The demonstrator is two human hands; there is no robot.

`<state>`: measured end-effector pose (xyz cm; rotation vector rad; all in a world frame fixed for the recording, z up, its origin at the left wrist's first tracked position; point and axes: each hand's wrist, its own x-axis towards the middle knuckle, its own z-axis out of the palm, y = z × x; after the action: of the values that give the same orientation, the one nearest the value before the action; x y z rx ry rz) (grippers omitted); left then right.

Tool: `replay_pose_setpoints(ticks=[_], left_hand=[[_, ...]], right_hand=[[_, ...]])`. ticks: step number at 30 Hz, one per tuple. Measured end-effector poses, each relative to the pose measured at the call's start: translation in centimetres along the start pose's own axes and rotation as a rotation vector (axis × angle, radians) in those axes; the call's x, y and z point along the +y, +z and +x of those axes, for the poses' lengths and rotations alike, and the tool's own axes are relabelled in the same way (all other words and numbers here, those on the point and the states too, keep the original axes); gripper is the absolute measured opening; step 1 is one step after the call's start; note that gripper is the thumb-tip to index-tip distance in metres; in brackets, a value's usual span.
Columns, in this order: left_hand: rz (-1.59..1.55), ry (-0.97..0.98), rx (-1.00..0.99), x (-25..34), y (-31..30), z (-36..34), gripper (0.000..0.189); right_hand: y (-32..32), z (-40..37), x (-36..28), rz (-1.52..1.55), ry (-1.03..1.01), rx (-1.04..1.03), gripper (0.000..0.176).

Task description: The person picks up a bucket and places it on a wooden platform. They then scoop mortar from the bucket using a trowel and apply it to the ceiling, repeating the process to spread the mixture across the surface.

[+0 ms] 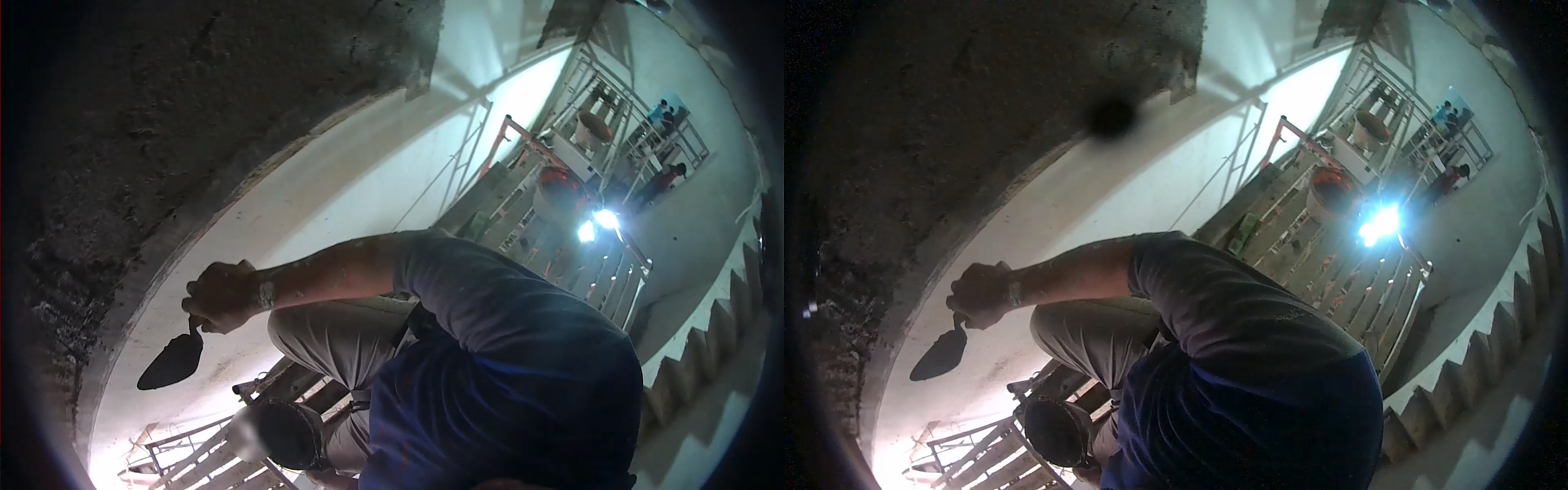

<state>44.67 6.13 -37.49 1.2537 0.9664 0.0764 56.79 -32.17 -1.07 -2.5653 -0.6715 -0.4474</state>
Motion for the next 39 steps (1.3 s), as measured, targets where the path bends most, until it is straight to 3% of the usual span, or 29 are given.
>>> replay_pose_setpoints(ticks=[2, 8, 15, 21, 27, 31, 32, 33, 34, 35, 36, 37, 38, 39], left_hand=[[0.036, -0.003, -0.017, -0.1, 0.9, 0.2, 0.053], [0.114, -0.017, -0.075, -0.1, 3.6, 0.5, 0.053], [0.162, -0.040, -0.111, -0.2, 5.4, 1.1, 0.052], [0.165, -0.046, -0.126, -0.3, 5.6, 1.0, 0.052], [0.159, -0.064, -0.143, -0.7, 5.0, 1.4, 0.051], [0.092, -0.071, -0.113, -0.1, 2.5, 1.8, 0.051], [0.045, -0.072, -0.095, -0.2, 1.5, 1.6, 0.051], [-0.008, -0.073, -0.077, -0.4, 0.4, 1.3, 0.051], [-0.046, -0.071, -0.075, -0.3, -0.5, 1.1, 0.051], [-0.095, -0.078, -0.054, -0.7, -2.0, 0.4, 0.051], [-0.142, -0.078, -0.030, -1.3, -3.7, -0.3, 0.051], [-0.174, -0.081, -0.008, -2.1, -5.2, -0.9, 0.051], [-0.198, -0.090, 0.008, -3.0, -6.8, -1.4, 0.051], [-0.237, -0.088, 0.031, -3.8, -7.9, -1.9, 0.051]], right_hand=[[3.6, -1.3, 1.1, -0.037, -0.013, 0.114, 0.027], [9.1, -5.1, 3.6, -0.081, 0.095, -0.099, 0.027], [7.8, -6.1, 3.7, 0.017, 0.213, -0.150, 0.022], [9.0, -5.9, 4.8, -0.020, 0.186, -0.157, 0.022], [9.2, -6.1, 4.5, -0.092, 0.101, -0.040, 0.020], [6.1, -6.2, 3.1, 0.022, 0.280, -0.224, 0.019], [9.5, -5.9, 5.3, -0.006, 0.173, -0.230, 0.018], [6.5, -6.6, 3.7, -0.037, 0.211, -0.230, 0.018], [10.4, -6.5, 6.3, -0.039, 0.052, -0.133, 0.018], [8.3, -7.0, 5.5, -0.016, -0.050, -0.105, 0.017], [8.0, -6.6, 5.3, -0.075, 0.084, -0.163, 0.019], [5.5, -6.8, 4.0, 0.055, 0.051, -0.126, 0.022], [6.5, -6.2, 5.0, 0.007, 0.179, -0.183, 0.026], [6.8, -5.9, 5.3, 0.026, 0.167, -0.145, 0.029]])
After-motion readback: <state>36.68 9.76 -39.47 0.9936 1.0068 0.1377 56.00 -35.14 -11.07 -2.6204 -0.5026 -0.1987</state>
